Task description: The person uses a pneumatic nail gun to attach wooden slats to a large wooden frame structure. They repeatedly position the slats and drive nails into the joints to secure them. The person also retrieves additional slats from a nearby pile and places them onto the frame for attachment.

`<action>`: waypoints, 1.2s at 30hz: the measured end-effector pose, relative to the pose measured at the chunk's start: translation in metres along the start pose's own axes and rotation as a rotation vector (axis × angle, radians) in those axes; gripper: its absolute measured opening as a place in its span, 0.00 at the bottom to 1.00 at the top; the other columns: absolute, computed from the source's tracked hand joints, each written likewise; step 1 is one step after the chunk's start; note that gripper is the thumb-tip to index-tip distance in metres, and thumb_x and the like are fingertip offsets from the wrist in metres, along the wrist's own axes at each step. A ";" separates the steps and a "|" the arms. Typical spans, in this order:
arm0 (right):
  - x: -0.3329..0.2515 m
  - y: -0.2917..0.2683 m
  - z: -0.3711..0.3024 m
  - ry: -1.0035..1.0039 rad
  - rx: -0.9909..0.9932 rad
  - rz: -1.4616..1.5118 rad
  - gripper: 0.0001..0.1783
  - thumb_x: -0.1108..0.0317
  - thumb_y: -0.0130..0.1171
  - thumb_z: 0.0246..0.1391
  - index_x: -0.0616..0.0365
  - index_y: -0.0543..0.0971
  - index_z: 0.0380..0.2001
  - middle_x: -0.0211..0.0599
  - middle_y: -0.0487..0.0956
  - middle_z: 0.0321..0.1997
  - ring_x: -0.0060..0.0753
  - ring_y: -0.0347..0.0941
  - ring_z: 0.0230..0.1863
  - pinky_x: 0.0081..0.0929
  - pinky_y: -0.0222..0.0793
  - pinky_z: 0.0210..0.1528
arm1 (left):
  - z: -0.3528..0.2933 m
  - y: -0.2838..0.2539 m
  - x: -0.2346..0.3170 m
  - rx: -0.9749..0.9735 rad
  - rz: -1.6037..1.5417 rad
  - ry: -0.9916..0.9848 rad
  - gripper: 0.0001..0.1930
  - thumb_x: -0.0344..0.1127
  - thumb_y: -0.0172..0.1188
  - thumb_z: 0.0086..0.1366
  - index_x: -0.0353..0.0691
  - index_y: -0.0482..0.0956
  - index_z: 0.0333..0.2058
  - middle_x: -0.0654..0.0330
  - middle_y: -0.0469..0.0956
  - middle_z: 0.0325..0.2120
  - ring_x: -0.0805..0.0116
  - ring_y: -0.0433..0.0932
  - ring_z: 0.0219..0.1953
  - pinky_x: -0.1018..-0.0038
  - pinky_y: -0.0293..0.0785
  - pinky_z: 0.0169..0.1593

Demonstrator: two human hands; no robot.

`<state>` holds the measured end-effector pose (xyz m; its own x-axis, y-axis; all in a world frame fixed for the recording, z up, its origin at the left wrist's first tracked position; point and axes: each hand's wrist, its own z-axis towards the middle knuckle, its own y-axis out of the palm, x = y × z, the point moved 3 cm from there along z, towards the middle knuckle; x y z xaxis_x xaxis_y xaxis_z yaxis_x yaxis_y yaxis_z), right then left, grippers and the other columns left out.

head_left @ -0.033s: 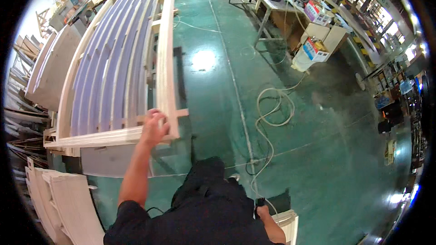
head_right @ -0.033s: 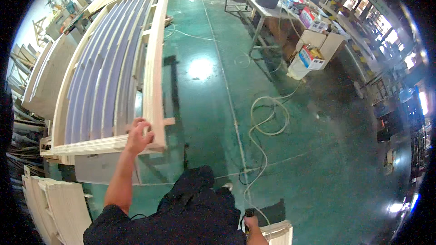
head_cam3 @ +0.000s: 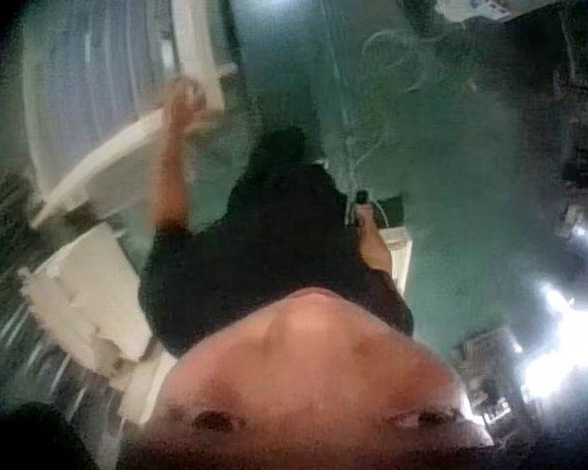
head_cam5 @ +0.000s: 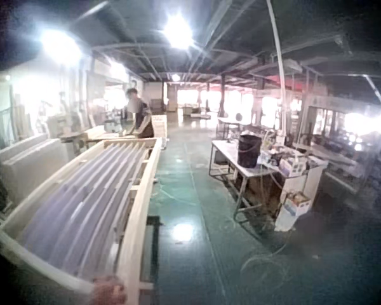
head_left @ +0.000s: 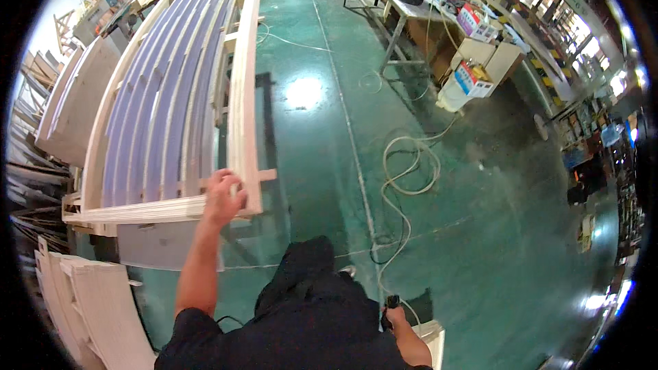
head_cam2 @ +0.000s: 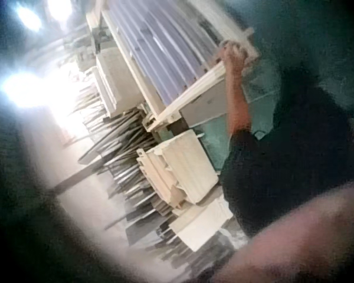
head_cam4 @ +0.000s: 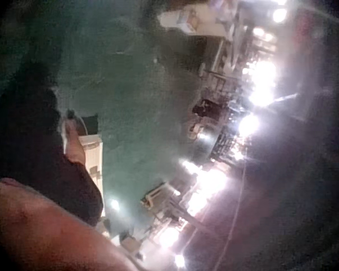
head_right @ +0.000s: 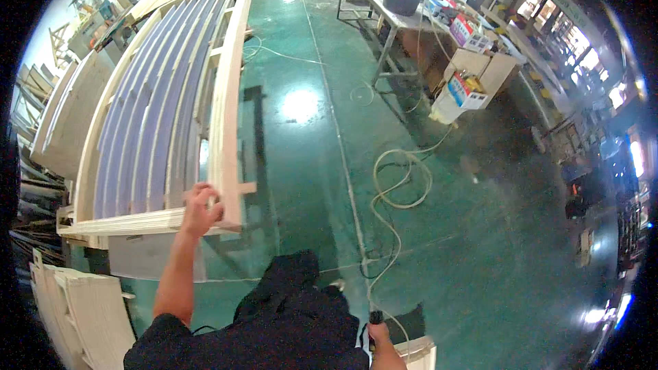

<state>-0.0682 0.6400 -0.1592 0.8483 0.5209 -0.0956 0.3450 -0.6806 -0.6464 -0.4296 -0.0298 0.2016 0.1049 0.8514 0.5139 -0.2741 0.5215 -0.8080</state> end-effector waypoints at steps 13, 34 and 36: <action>-0.382 -0.257 0.204 -0.045 -0.116 0.157 0.34 0.76 0.58 0.55 0.61 0.61 0.65 0.43 0.78 0.29 0.38 0.77 0.28 0.42 0.74 0.31 | 0.151 0.266 0.157 -0.576 -0.515 -0.248 0.19 0.50 0.59 0.72 0.37 0.80 0.35 0.43 0.79 0.35 0.40 0.78 0.40 0.51 0.74 0.44; -1.272 -0.585 0.349 -0.768 0.163 0.021 0.54 0.64 0.64 0.63 0.60 0.42 0.80 0.66 0.73 0.68 0.66 0.73 0.65 0.49 0.67 0.67 | 0.519 0.510 -0.177 -0.484 -0.547 -1.168 0.11 0.40 0.60 0.70 0.38 0.81 0.39 0.60 0.81 0.30 0.66 0.78 0.29 0.64 0.76 0.36; -1.327 -0.637 0.438 -0.829 0.481 -0.094 0.54 0.63 0.64 0.62 0.58 0.43 0.80 0.66 0.77 0.63 0.67 0.75 0.61 0.51 0.69 0.64 | 0.582 0.527 -0.118 -0.462 -0.703 -1.477 0.11 0.41 0.59 0.69 0.41 0.82 0.31 0.63 0.79 0.25 0.66 0.76 0.27 0.65 0.74 0.31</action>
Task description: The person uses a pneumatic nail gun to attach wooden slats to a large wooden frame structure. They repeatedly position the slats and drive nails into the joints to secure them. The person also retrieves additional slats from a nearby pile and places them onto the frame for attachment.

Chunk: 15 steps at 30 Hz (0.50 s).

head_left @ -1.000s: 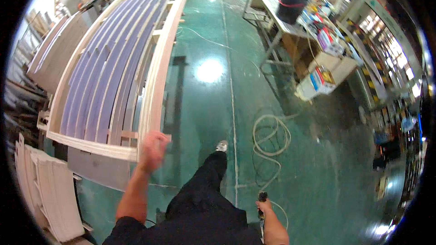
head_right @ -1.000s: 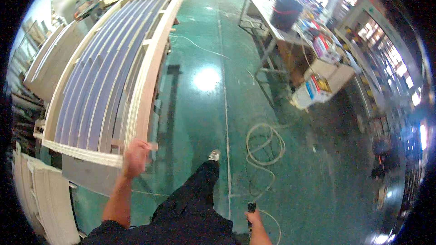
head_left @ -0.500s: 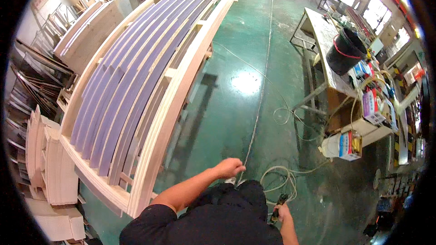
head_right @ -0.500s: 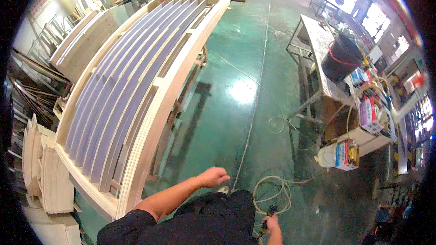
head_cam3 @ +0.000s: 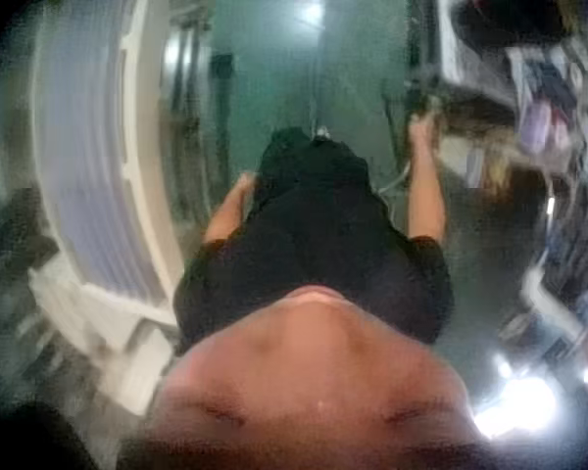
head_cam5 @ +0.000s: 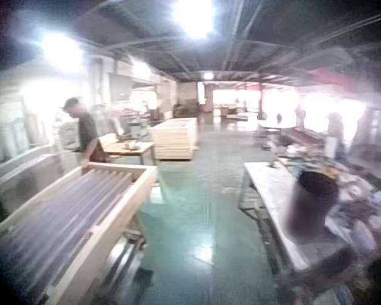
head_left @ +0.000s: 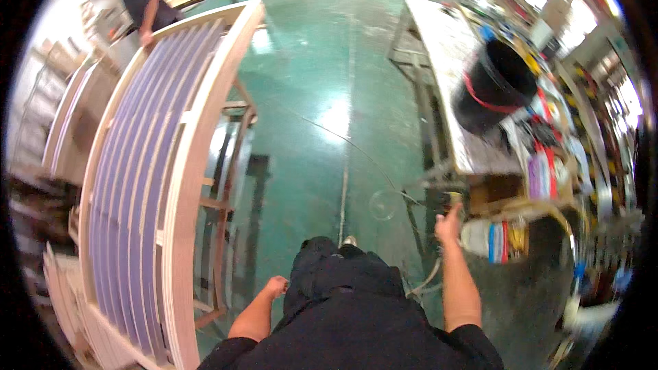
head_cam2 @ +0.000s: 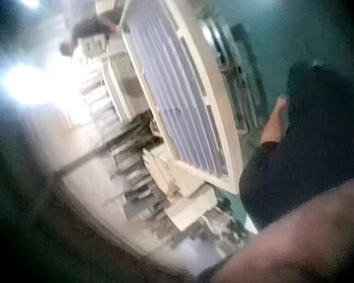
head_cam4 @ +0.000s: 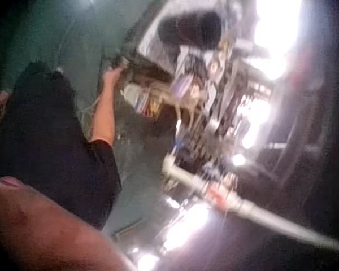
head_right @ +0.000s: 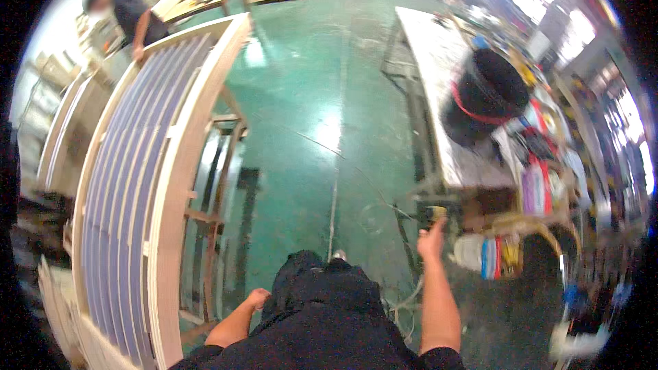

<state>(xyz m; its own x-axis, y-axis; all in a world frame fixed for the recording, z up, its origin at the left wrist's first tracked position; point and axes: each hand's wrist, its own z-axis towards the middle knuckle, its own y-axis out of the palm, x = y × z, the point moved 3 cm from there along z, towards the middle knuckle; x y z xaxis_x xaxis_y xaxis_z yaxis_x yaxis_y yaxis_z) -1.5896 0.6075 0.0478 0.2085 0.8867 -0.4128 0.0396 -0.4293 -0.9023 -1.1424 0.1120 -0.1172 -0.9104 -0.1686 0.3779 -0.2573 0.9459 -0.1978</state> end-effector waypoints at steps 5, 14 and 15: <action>0.034 0.008 0.203 0.186 0.002 -0.073 0.57 0.65 0.65 0.62 0.58 0.37 0.80 0.61 0.79 0.62 0.63 0.76 0.63 0.52 0.69 0.65 | 0.021 0.022 0.080 -0.138 0.192 -0.034 0.11 0.41 0.57 0.68 0.42 0.80 0.30 0.63 0.75 0.21 0.66 0.72 0.22 0.66 0.65 0.22; 0.044 0.021 0.365 0.219 -0.125 -0.263 0.54 0.68 0.67 0.58 0.63 0.47 0.79 0.63 0.72 0.69 0.63 0.69 0.68 0.49 0.66 0.69 | 0.194 0.057 0.341 -0.012 0.412 0.253 0.21 0.51 0.56 0.66 0.38 0.84 0.41 0.45 0.85 0.41 0.42 0.83 0.45 0.50 0.79 0.49; 0.055 0.019 0.375 0.231 -0.108 -0.359 0.52 0.66 0.67 0.60 0.62 0.49 0.79 0.62 0.70 0.72 0.60 0.69 0.70 0.48 0.67 0.69 | 0.204 0.061 0.399 0.070 0.481 0.329 0.22 0.52 0.55 0.67 0.39 0.85 0.44 0.45 0.85 0.44 0.44 0.84 0.47 0.51 0.79 0.52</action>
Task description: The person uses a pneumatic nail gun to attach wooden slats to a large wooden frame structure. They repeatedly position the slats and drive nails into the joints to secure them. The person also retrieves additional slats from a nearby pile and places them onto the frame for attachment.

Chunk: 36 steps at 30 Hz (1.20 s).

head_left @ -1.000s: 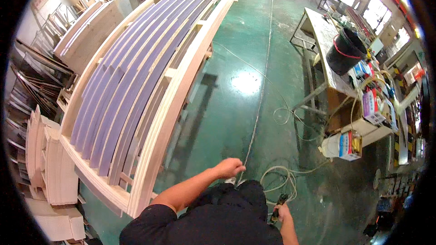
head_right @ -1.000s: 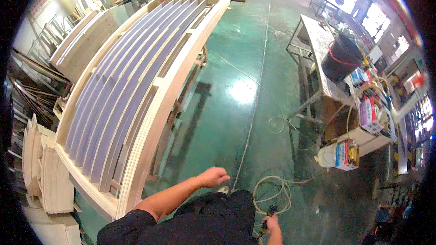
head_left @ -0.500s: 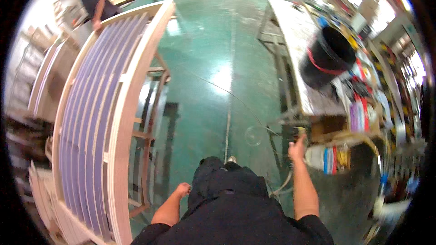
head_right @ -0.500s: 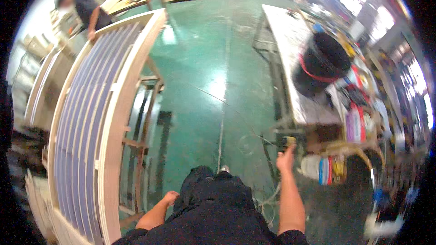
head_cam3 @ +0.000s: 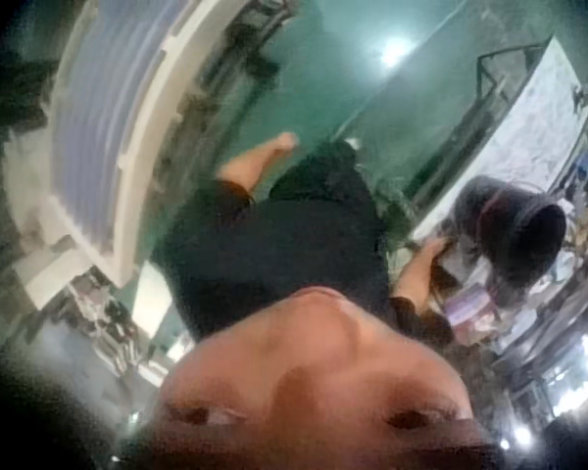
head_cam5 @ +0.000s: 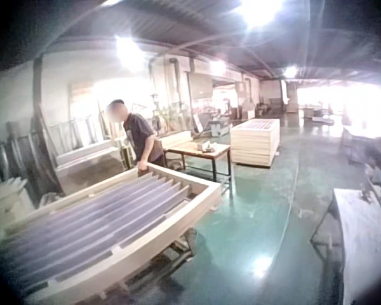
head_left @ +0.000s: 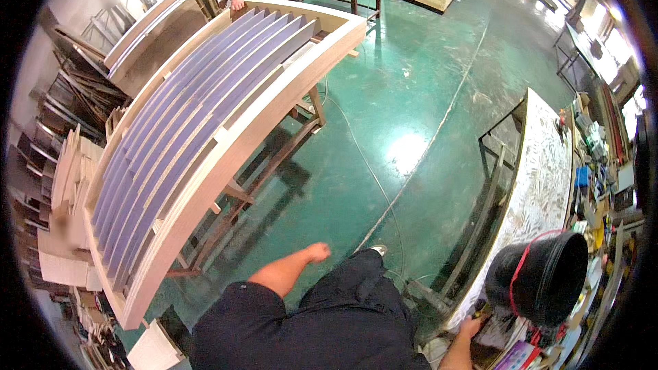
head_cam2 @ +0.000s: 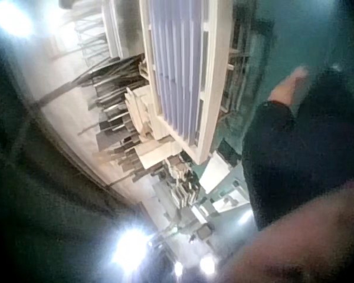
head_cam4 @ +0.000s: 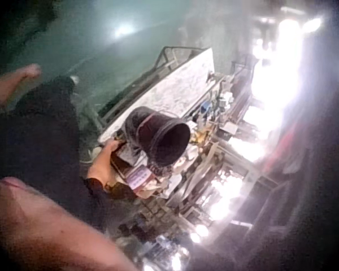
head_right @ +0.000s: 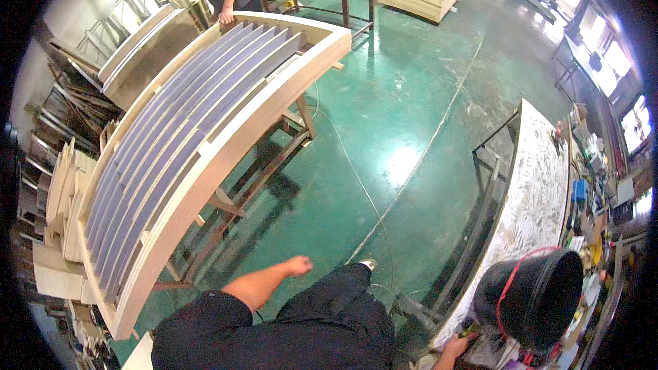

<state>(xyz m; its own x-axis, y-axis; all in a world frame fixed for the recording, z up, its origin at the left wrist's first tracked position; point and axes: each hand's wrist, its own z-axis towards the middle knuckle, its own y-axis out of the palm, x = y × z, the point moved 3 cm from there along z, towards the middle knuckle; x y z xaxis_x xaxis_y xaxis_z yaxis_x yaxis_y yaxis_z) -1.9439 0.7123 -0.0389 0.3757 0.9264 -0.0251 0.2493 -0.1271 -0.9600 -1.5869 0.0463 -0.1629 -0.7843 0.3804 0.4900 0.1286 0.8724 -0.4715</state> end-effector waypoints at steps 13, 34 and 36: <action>-0.037 -0.051 -0.030 0.074 -0.089 0.054 0.48 0.55 0.66 0.63 0.49 0.54 0.79 0.54 0.57 0.81 0.60 0.51 0.80 0.53 0.49 0.80 | 0.150 -0.090 0.315 -0.133 -0.317 0.158 0.11 0.40 0.59 0.74 0.37 0.82 0.42 0.63 0.82 0.29 0.73 0.77 0.27 0.74 0.74 0.32; -0.152 -0.241 0.190 -0.451 -1.097 -0.600 0.27 0.51 0.67 0.57 0.50 0.85 0.58 0.42 0.82 0.62 0.53 0.79 0.61 0.62 0.74 0.61 | 0.132 0.008 0.664 -0.123 -0.146 0.560 0.10 0.36 0.58 0.75 0.35 0.82 0.39 0.59 0.82 0.31 0.71 0.79 0.34 0.73 0.74 0.39; -0.144 -0.192 0.206 -0.470 -1.132 -0.609 0.24 0.57 0.67 0.58 0.49 0.86 0.57 0.38 0.84 0.59 0.54 0.81 0.57 0.64 0.74 0.60 | 0.062 0.005 0.769 -0.053 -0.101 0.836 0.07 0.33 0.59 0.72 0.36 0.81 0.39 0.58 0.81 0.30 0.68 0.79 0.34 0.72 0.74 0.40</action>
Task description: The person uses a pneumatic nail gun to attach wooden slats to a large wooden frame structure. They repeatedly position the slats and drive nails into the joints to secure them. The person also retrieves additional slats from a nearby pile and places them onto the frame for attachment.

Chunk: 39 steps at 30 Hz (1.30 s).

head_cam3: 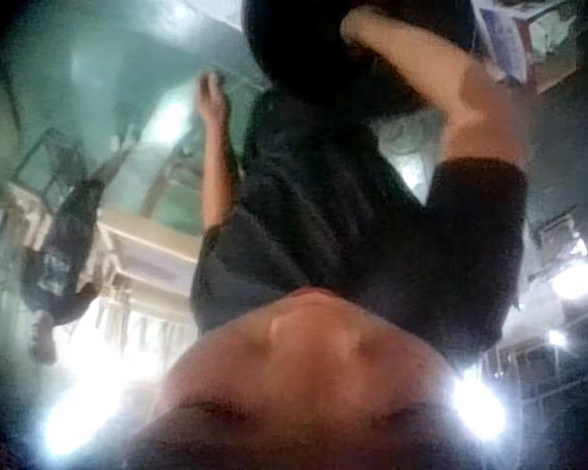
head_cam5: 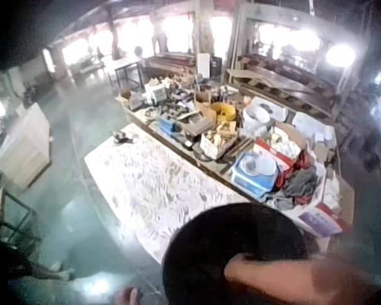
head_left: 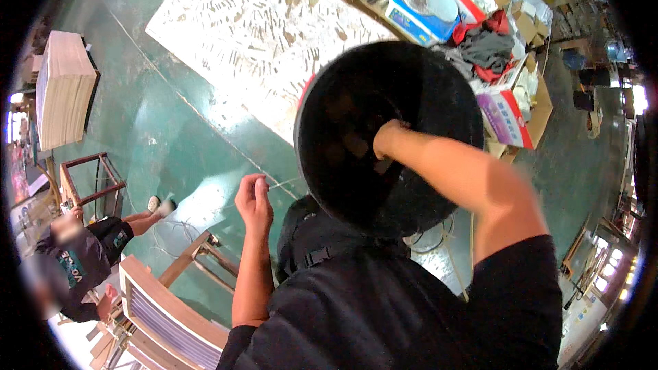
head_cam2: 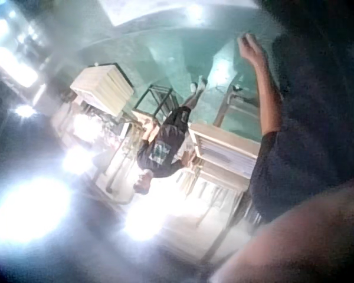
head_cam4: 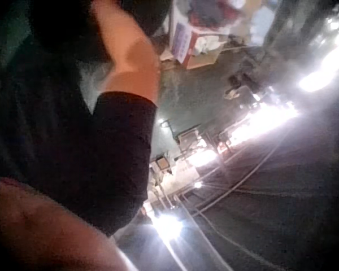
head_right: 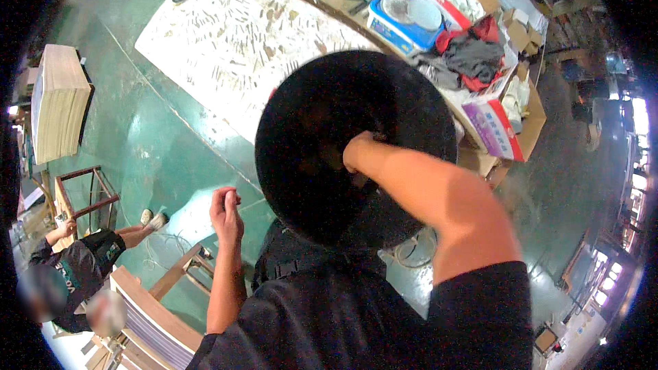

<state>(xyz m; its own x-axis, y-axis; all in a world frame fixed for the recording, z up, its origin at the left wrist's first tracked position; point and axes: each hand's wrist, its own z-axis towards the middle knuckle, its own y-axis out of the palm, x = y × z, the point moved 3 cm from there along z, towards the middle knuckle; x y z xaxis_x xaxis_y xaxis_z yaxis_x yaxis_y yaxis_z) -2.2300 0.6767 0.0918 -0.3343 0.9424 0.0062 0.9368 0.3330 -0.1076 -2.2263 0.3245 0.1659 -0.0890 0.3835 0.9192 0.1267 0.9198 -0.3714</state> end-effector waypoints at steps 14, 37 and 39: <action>0.029 0.004 0.029 -0.131 -0.292 0.396 0.26 0.46 0.69 0.52 0.46 0.87 0.51 0.35 0.85 0.55 0.45 0.82 0.52 0.50 0.75 0.57 | 0.054 0.220 0.187 -1.827 1.454 0.591 0.22 0.35 0.63 0.68 0.43 0.81 0.60 0.55 0.77 0.64 0.57 0.74 0.66 0.55 0.73 0.60; 0.008 -0.177 -0.246 -1.350 0.402 1.857 0.35 0.36 0.63 0.58 0.53 0.75 0.56 0.36 0.81 0.49 0.36 0.81 0.47 0.51 0.79 0.51 | 0.010 0.290 0.160 -1.732 1.608 0.738 0.23 0.40 0.56 0.75 0.48 0.77 0.66 0.58 0.72 0.69 0.53 0.73 0.67 0.53 0.73 0.64; -0.039 -0.207 -0.218 -1.117 0.407 1.821 0.35 0.32 0.63 0.56 0.48 0.75 0.53 0.36 0.80 0.46 0.40 0.80 0.48 0.60 0.77 0.51 | -0.001 0.273 0.182 -1.656 1.511 0.711 0.23 0.40 0.57 0.74 0.47 0.77 0.65 0.57 0.73 0.68 0.52 0.73 0.67 0.53 0.72 0.64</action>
<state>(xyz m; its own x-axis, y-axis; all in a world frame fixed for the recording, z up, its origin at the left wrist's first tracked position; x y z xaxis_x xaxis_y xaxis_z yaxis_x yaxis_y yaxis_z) -2.3883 0.5775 0.3301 0.6068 -0.3242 -0.7258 0.1902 -0.8273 0.5285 -2.2068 0.6452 0.2320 0.9731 0.0579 0.2231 0.1704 -0.8326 -0.5271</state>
